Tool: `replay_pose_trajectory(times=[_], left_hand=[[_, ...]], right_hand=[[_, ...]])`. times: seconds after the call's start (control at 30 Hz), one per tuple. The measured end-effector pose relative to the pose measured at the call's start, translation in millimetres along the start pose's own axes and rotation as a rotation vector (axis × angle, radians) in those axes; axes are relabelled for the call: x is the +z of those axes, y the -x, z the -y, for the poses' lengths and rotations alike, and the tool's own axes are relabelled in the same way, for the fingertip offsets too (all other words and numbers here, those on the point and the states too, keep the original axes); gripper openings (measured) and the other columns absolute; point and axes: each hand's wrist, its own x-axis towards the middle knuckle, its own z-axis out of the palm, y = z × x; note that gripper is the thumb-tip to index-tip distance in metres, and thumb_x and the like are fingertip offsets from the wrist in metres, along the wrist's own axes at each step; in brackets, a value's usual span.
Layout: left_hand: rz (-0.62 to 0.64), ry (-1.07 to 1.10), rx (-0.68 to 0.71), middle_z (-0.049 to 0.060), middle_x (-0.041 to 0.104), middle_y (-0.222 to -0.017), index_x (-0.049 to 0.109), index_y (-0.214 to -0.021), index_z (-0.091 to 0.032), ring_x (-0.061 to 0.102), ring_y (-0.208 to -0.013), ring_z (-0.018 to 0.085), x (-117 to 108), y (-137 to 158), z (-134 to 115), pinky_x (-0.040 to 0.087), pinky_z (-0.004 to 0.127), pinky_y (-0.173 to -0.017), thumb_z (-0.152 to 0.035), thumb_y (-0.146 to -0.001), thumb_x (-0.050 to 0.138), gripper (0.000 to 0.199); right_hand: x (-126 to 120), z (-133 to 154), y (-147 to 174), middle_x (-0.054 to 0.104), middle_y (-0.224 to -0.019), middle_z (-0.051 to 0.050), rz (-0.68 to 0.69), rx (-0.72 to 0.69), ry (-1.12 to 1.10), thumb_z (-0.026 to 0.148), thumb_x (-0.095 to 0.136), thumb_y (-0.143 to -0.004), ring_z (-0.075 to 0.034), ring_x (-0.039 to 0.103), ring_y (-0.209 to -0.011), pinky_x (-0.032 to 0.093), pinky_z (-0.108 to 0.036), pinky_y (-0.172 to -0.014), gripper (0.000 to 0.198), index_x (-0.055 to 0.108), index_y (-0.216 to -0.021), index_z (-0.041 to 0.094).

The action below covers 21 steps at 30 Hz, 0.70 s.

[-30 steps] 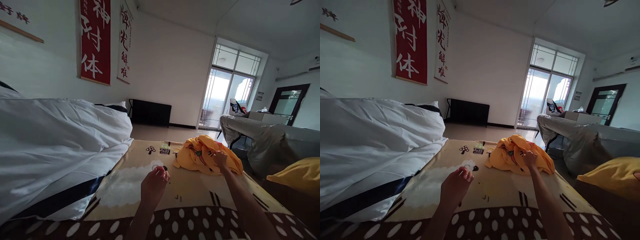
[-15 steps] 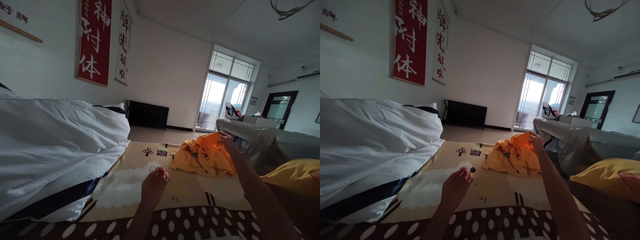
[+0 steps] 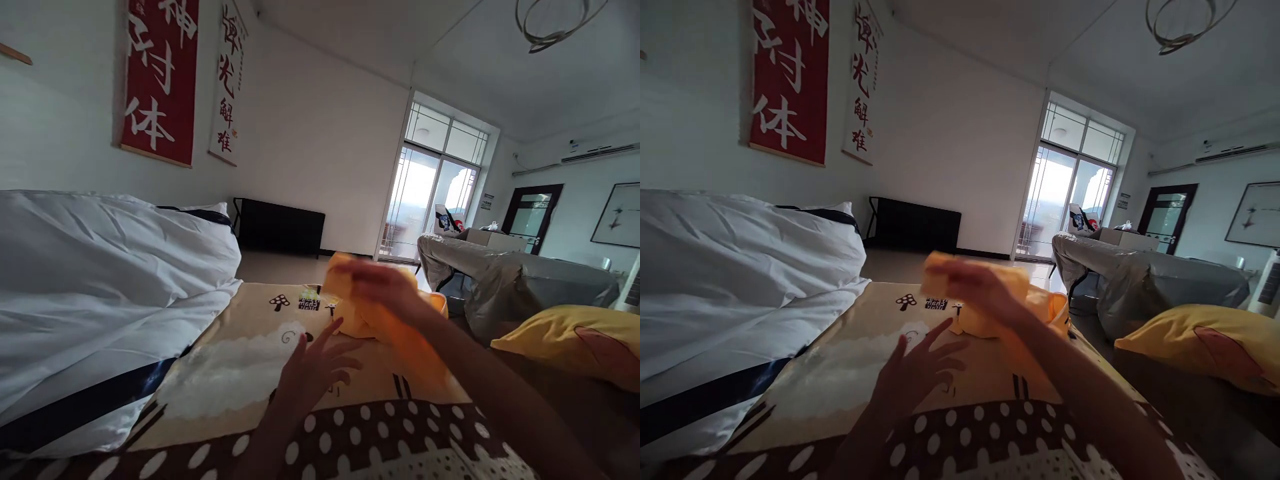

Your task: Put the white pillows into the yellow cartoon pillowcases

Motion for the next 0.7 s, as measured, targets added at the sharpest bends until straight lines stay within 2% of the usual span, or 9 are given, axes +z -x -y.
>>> replay_pose_trajectory(times=[0.07,0.13,0.23,0.3,0.4,0.5,0.57,0.63,0.7], left_hand=[[-0.097,-0.036,0.008,0.014,0.068,-0.103,0.062,-0.113,-0.020,0.063,-0.088,0.034,5.5,5.6,-9.7,0.047,0.039,-0.067,-0.081,-0.060,0.051,0.082],[-0.183,-0.077,0.019,0.011,0.070,-0.090,0.065,-0.101,-0.017,0.064,-0.082,0.029,5.0,10.1,-18.9,0.049,0.036,-0.066,-0.075,-0.066,0.053,0.069],[-0.336,-0.234,0.014,0.003,0.068,-0.071,0.065,-0.084,-0.015,0.062,-0.064,0.019,-2.6,13.2,-29.1,0.047,0.028,-0.058,-0.044,-0.063,0.074,0.037],[-0.430,-0.413,0.014,0.000,0.065,-0.064,0.063,-0.075,-0.014,0.058,-0.058,0.016,-8.4,13.7,-34.2,0.045,0.025,-0.055,-0.035,-0.056,0.079,0.032],[-0.504,-0.723,0.033,0.000,0.065,-0.066,0.064,-0.076,-0.014,0.057,-0.061,0.016,-15.4,16.9,-42.4,0.044,0.023,-0.056,-0.039,-0.059,0.073,0.032],[-0.543,-1.015,0.048,0.001,0.065,-0.066,0.066,-0.076,-0.015,0.057,-0.063,0.018,-21.4,25.1,-52.1,0.043,0.023,-0.056,-0.036,-0.062,0.066,0.025],[-0.501,-1.127,-0.025,0.002,0.065,-0.067,0.068,-0.074,-0.015,0.057,-0.065,0.020,-26.3,31.6,-58.7,0.043,0.023,-0.057,-0.035,-0.065,0.063,0.022],[-0.449,-1.170,-0.119,0.003,0.067,-0.068,0.069,-0.072,-0.016,0.059,-0.067,0.022,-32.7,36.6,-64.3,0.043,0.024,-0.058,-0.033,-0.065,0.062,0.020],[-0.489,-1.215,-0.169,0.003,0.068,-0.067,0.069,-0.066,-0.017,0.060,-0.067,0.023,-40.6,39.0,-67.8,0.044,0.024,-0.057,-0.030,-0.060,0.062,0.015]], right_hand=[[40.2,-8.8,28.6,0.059,-0.124,-0.003,0.264,-0.048,0.108,0.019,0.047,-0.087,-0.014,0.056,-0.109,0.045,-0.031,-0.095,0.039,0.056,-0.125,0.025],[70.8,-23.9,55.0,0.059,-0.124,-0.004,0.352,-0.049,0.156,0.021,0.060,-0.081,-0.017,0.052,-0.116,0.037,-0.033,-0.103,0.042,0.058,-0.123,0.023],[95.7,-45.6,84.9,0.059,-0.126,-0.005,0.380,0.020,0.179,0.023,0.064,-0.078,-0.018,0.052,-0.116,0.034,-0.030,-0.104,0.047,0.057,-0.125,0.023],[99.6,-56.1,98.2,0.064,-0.118,-0.002,0.361,0.106,0.135,0.024,0.064,-0.078,-0.017,0.057,-0.109,0.037,-0.028,-0.100,0.043,0.061,-0.121,0.024],[90.9,-73.2,110.2,0.071,-0.098,0.001,0.318,0.250,-0.038,0.034,0.060,-0.082,-0.015,0.063,-0.088,0.047,-0.025,-0.085,0.032,0.067,-0.112,0.024],[67.4,-103.3,116.6,0.072,-0.078,-0.001,0.088,0.329,-0.116,0.037,0.055,-0.085,-0.015,0.064,-0.071,0.050,-0.026,-0.072,0.029,0.071,-0.100,0.018],[44.8,-129.9,121.8,0.071,-0.076,-0.003,-0.114,0.366,0.071,0.032,0.050,-0.086,-0.017,0.065,-0.073,0.050,-0.027,-0.072,0.027,0.070,-0.094,0.016],[20.0,-157.1,130.9,0.070,-0.088,-0.007,-0.264,0.469,0.432,0.024,0.044,-0.086,-0.018,0.064,-0.083,0.047,-0.029,-0.078,0.028,0.069,-0.095,0.017],[-1.2,-181.0,144.0,0.066,-0.105,-0.012,-0.302,0.589,0.740,0.018,0.047,-0.081,-0.022,0.060,-0.098,0.043,-0.032,-0.087,0.027,0.067,-0.100,0.017]])
